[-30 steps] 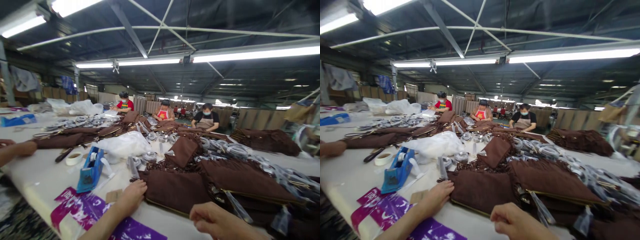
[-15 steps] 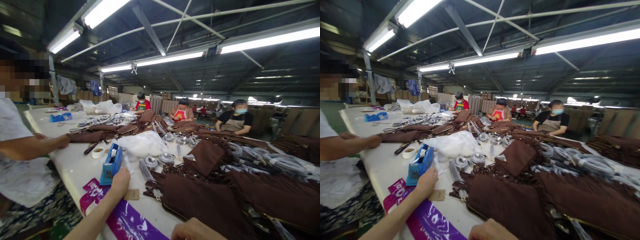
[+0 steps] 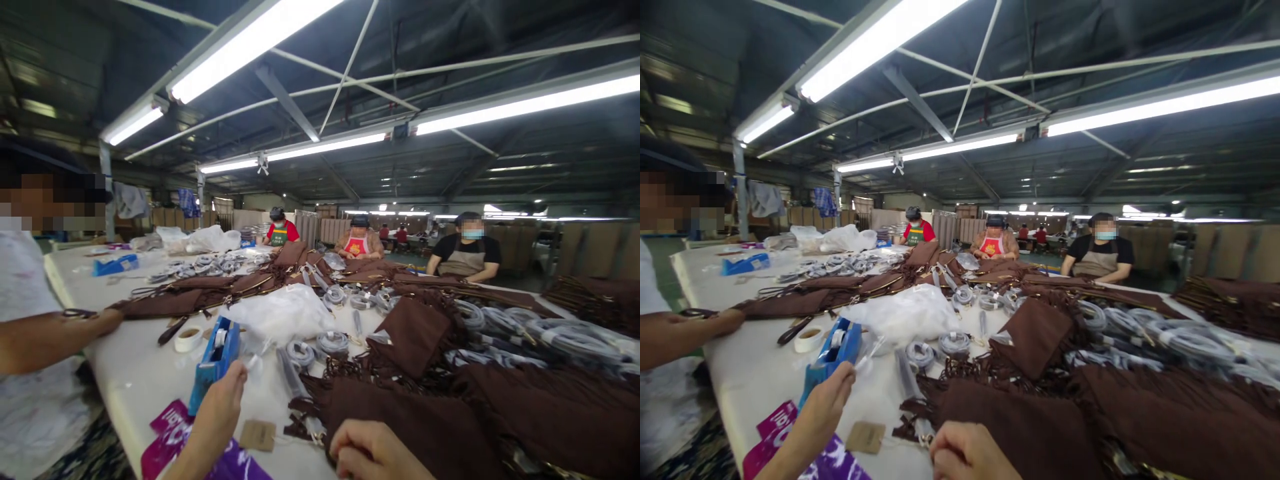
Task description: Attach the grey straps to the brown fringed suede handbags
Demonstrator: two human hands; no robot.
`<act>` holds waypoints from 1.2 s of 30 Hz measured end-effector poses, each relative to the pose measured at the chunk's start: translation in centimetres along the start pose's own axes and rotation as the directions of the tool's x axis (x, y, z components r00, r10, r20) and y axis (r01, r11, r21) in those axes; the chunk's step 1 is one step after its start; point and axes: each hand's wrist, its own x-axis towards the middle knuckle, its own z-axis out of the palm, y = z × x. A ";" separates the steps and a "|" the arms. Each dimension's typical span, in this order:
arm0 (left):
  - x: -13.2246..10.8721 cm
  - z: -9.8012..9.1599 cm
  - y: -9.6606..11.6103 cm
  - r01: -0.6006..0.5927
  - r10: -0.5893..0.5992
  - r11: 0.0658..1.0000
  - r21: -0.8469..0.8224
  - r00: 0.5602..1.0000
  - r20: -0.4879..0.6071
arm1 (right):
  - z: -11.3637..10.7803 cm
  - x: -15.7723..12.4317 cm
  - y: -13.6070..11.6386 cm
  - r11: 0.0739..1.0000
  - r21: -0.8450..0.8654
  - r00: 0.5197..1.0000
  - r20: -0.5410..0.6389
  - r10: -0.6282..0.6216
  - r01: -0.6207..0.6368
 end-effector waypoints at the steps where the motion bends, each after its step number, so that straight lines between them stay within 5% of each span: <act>1: -0.5 -0.2 0.2 -0.024 0.024 0.998 -0.057 1.000 -0.010 | 0.2 0.7 -0.7 0.992 0.123 0.999 -0.044 0.011 -0.005; 5: -2.3 -0.1 1.0 -0.114 0.114 0.982 -0.150 0.993 -0.008 | 0.5 3.5 -3.7 0.879 0.468 0.965 -0.259 0.045 0.085; 9: -3.2 0.7 1.5 -0.199 0.204 0.964 -0.176 0.979 0.008 | 0.2 5.5 -5.4 0.756 0.648 0.933 -0.323 0.159 0.096; 19: -4.5 1.8 2.6 -0.220 0.205 0.952 -0.214 0.975 -0.088 | -0.3 5.5 -4.4 0.674 0.729 0.964 -0.249 0.097 0.120; 24: -4.7 2.8 2.4 -0.215 0.202 0.951 -0.224 0.976 -0.079 | -0.1 6.0 -3.8 0.787 0.602 0.949 -0.308 0.070 0.137; 28: -3.1 3.3 0.4 -0.189 0.191 0.977 -0.098 0.981 0.015 | -2.8 6.2 -1.4 0.881 0.425 0.817 -0.571 0.083 0.207; 32: 0.4 2.7 -1.9 -0.049 0.021 0.981 0.188 0.988 0.150 | -7.2 4.3 1.3 0.836 0.487 0.682 -0.702 0.204 0.251; 34: 1.8 2.5 -2.2 -0.023 -0.012 0.959 0.284 0.993 0.120 | -8.2 3.0 1.8 0.796 0.526 0.649 -0.724 0.235 0.300; 36: 2.3 2.8 -1.4 -0.085 0.087 0.962 0.258 0.996 0.003 | -8.1 1.6 1.5 0.752 0.552 0.645 -0.730 0.227 0.360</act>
